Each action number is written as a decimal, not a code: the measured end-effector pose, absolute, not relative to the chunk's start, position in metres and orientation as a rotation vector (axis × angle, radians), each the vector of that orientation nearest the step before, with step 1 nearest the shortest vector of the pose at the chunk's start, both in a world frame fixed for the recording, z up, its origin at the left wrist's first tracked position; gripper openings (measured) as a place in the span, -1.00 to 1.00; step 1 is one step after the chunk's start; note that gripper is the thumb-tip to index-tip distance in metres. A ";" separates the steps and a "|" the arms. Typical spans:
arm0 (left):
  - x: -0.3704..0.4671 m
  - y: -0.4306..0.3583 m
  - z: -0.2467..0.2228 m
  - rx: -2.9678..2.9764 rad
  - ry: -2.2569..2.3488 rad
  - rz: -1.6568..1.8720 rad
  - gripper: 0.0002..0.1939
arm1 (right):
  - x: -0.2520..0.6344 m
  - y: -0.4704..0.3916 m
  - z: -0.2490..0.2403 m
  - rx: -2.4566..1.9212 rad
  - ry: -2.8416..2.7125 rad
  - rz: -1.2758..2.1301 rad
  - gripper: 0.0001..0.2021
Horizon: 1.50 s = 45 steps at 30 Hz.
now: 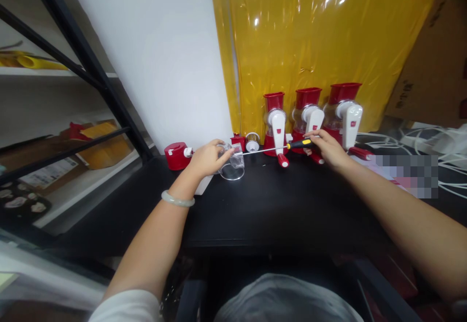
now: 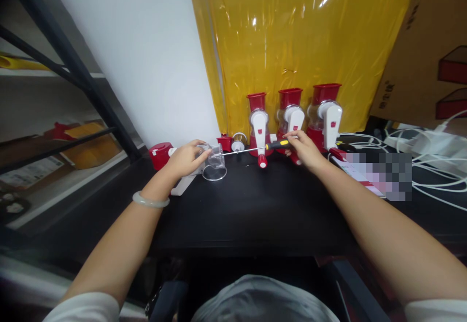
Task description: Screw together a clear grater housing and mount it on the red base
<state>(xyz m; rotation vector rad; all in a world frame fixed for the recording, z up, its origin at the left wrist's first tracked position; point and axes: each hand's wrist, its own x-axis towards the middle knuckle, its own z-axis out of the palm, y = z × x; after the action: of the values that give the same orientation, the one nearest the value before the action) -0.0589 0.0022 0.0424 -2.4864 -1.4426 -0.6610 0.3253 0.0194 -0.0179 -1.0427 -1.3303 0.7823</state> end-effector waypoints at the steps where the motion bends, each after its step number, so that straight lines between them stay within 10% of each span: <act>1: -0.059 0.002 0.042 -2.484 -1.445 -0.660 -0.32 | 0.325 0.019 -0.018 -1.055 -1.340 0.771 -0.68; 45: -0.060 0.003 0.042 -2.479 -1.442 -0.642 -0.33 | 0.322 0.014 -0.010 -1.123 -1.351 0.739 -0.83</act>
<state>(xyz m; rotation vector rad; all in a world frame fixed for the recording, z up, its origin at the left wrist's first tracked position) -0.0597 0.0026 0.0425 -2.4795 -1.4422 -0.6424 0.3223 0.0137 -0.0097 -1.1235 -1.3511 0.7392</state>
